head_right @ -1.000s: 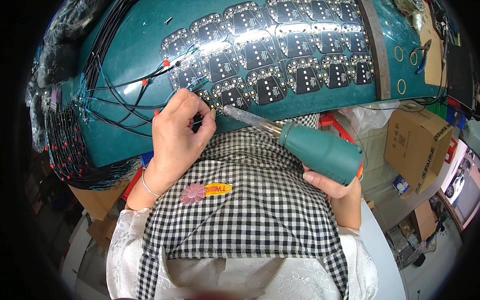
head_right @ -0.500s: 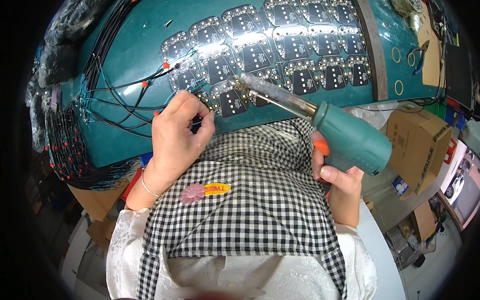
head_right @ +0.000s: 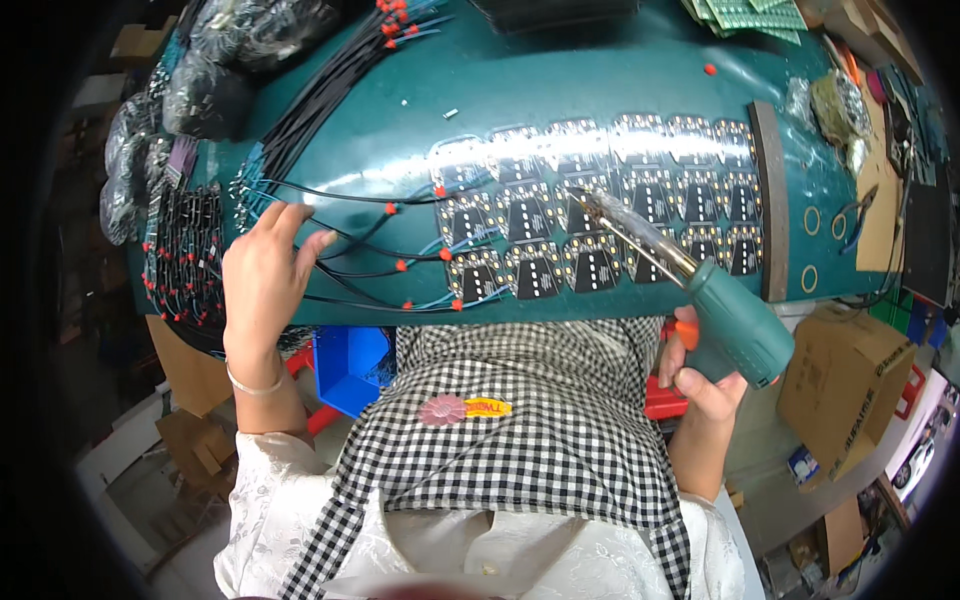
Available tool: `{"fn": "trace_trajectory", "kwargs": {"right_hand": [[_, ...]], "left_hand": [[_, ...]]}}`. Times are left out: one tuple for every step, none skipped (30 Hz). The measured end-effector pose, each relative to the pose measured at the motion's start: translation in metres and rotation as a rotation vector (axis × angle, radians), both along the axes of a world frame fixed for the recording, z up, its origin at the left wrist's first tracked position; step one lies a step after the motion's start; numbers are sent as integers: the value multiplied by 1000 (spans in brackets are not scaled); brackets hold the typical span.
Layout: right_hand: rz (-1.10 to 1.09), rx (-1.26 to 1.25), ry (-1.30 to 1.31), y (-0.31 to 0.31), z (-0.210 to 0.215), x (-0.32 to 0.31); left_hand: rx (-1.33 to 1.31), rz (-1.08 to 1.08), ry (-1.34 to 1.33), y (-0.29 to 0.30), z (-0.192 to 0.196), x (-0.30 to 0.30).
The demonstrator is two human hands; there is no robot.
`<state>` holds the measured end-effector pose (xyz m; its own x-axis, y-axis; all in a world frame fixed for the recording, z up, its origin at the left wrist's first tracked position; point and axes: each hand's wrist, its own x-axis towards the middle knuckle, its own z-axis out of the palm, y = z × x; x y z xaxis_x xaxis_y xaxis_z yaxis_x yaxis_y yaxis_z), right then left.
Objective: The person solders individual wires onto an array of LED circuit boards using a soldering iron.
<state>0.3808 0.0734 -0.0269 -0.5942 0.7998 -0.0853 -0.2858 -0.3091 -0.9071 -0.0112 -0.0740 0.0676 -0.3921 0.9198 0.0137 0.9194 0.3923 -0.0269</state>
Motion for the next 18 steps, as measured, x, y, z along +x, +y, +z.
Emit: {"fn": "trace_trajectory", "kwargs": {"right_hand": [[24,9,6,3,1,-2],[19,9,1,3,1,-4],[27,15,13,6,4,-6],[61,57,-6,8,6,-8],[91,100,-34,11,8,-9],[88,71,1,11,11,-10],[86,79,2,11,11,-10],[81,88,0,11,15,-10],[76,96,3,11,17,-11],[60,87,11,9,20,-12],[52,94,8,9,21,-10],[49,88,8,9,20,-8],[50,79,8,10,20,-7],[40,77,4,10,19,-6],[17,54,3,11,18,-6],[-2,28,2,12,18,-6],[-11,32,0,11,20,-4],[-21,62,-31,11,21,-4]], "left_hand": [[13,-19,14,5,-3,-10],[24,-29,12,20,-11,-19],[113,-62,-51,34,-11,-25],[203,-99,-116,50,-11,-29],[288,-106,-187,71,-12,-33],[385,-137,-184,90,-19,-42],[441,-114,-184,110,-25,-47],[494,-109,-170,129,-30,-55],[513,-83,-143,145,-31,-61],[513,-39,-155,158,-34,-68],[512,-1,-172,170,-40,-73],[516,-7,-175,177,-44,-78],[464,-4,-135,180,-47,-85],[407,-7,-100,184,-52,-89],[403,-13,-104,186,-55,-91],[431,-38,-99,186,-59,-95],[470,-70,-94,186,-57,-95],[575,-130,-67,184,-55,-94]]}}
